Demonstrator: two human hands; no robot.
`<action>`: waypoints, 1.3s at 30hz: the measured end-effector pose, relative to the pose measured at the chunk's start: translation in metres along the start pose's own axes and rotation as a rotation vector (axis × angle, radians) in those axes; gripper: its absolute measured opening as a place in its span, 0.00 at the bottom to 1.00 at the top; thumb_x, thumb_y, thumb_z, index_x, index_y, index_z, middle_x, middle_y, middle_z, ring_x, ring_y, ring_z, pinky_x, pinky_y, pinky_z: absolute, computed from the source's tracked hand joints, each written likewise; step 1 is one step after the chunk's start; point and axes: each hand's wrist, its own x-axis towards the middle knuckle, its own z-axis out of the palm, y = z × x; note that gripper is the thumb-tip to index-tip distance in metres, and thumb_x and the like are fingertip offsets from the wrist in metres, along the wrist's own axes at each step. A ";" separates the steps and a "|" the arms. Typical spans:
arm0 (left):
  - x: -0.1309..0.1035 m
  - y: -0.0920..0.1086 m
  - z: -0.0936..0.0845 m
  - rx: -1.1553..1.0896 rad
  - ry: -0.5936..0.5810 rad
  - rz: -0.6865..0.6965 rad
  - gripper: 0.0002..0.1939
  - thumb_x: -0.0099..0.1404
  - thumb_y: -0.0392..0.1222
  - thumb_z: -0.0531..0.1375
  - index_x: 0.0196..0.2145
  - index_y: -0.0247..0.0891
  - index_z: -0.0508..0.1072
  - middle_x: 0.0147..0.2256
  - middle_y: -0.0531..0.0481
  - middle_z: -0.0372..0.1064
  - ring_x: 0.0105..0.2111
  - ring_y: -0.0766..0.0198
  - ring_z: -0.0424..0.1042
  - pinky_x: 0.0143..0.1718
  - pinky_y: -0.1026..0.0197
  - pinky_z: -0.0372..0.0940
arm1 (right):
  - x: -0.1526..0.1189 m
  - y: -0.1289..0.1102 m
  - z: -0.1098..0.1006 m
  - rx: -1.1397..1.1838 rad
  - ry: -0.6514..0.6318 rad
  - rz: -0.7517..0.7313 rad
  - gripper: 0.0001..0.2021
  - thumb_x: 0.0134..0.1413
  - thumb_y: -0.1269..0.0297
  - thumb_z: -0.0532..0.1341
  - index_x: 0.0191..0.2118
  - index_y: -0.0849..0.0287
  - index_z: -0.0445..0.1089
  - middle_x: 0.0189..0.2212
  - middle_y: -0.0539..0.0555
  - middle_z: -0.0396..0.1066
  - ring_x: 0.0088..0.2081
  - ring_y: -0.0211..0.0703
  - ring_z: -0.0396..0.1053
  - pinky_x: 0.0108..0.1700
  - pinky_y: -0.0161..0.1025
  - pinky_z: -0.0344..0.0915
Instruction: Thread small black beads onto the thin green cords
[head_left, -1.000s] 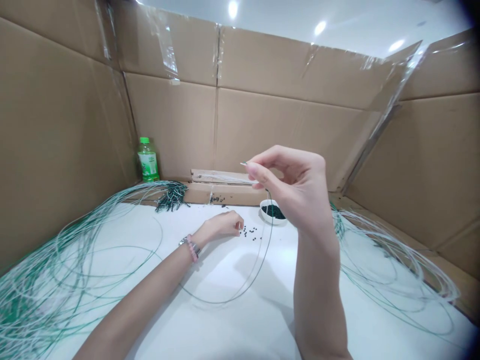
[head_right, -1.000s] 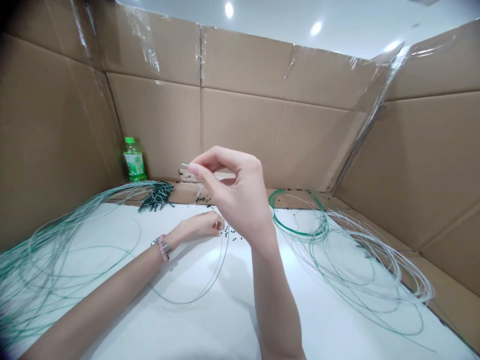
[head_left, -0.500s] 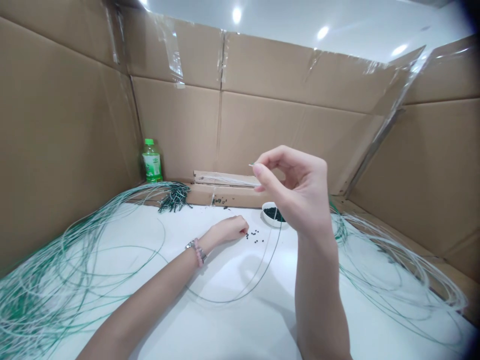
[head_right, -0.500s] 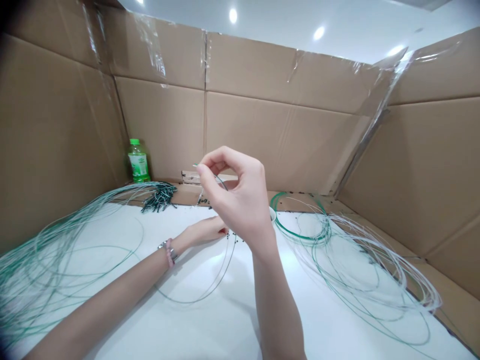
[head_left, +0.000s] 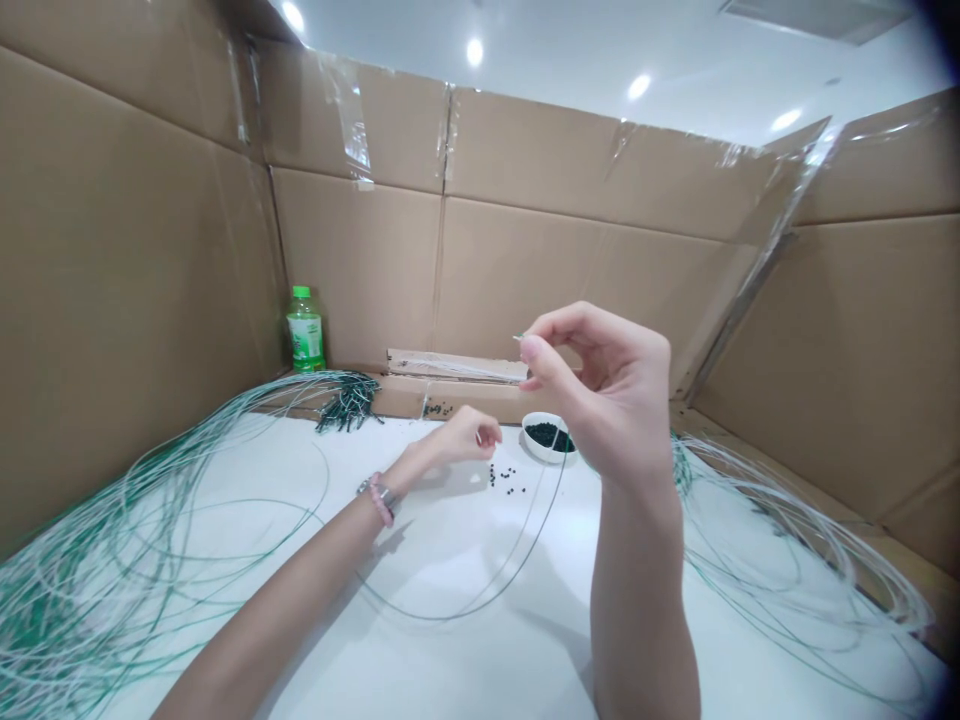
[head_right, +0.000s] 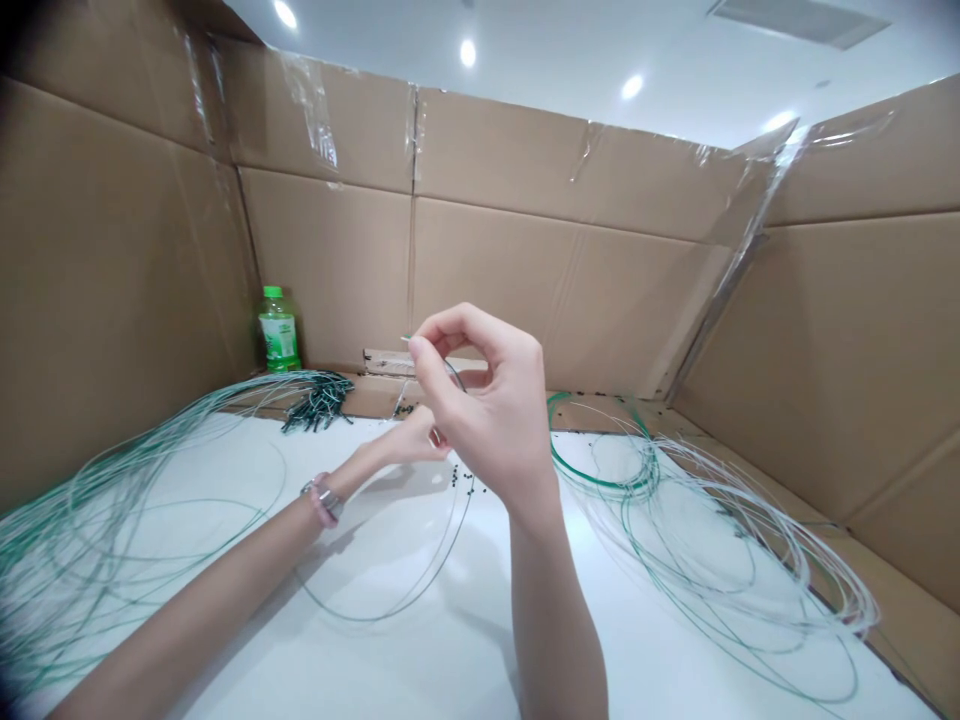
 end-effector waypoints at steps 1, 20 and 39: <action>0.002 0.007 -0.011 -0.092 0.093 0.035 0.06 0.53 0.38 0.58 0.28 0.32 0.69 0.25 0.49 0.68 0.27 0.67 0.67 0.29 0.64 0.64 | 0.000 0.000 -0.001 -0.010 0.013 -0.004 0.05 0.49 0.73 0.60 0.26 0.58 0.69 0.22 0.47 0.65 0.26 0.33 0.65 0.22 0.28 0.69; -0.038 0.131 -0.065 -1.248 0.330 0.622 0.10 0.51 0.35 0.65 0.29 0.39 0.67 0.22 0.58 0.58 0.23 0.76 0.65 0.27 0.73 0.65 | -0.015 -0.021 0.013 -0.103 0.022 -0.297 0.06 0.47 0.77 0.61 0.29 0.58 0.69 0.26 0.49 0.70 0.29 0.35 0.68 0.29 0.33 0.71; -0.036 0.120 -0.075 -0.866 0.353 0.874 0.10 0.56 0.29 0.62 0.35 0.37 0.68 0.28 0.55 0.63 0.28 0.75 0.66 0.32 0.72 0.67 | -0.015 -0.022 0.009 -0.118 -0.019 -0.332 0.08 0.45 0.80 0.61 0.29 0.59 0.70 0.27 0.48 0.70 0.29 0.34 0.68 0.31 0.34 0.71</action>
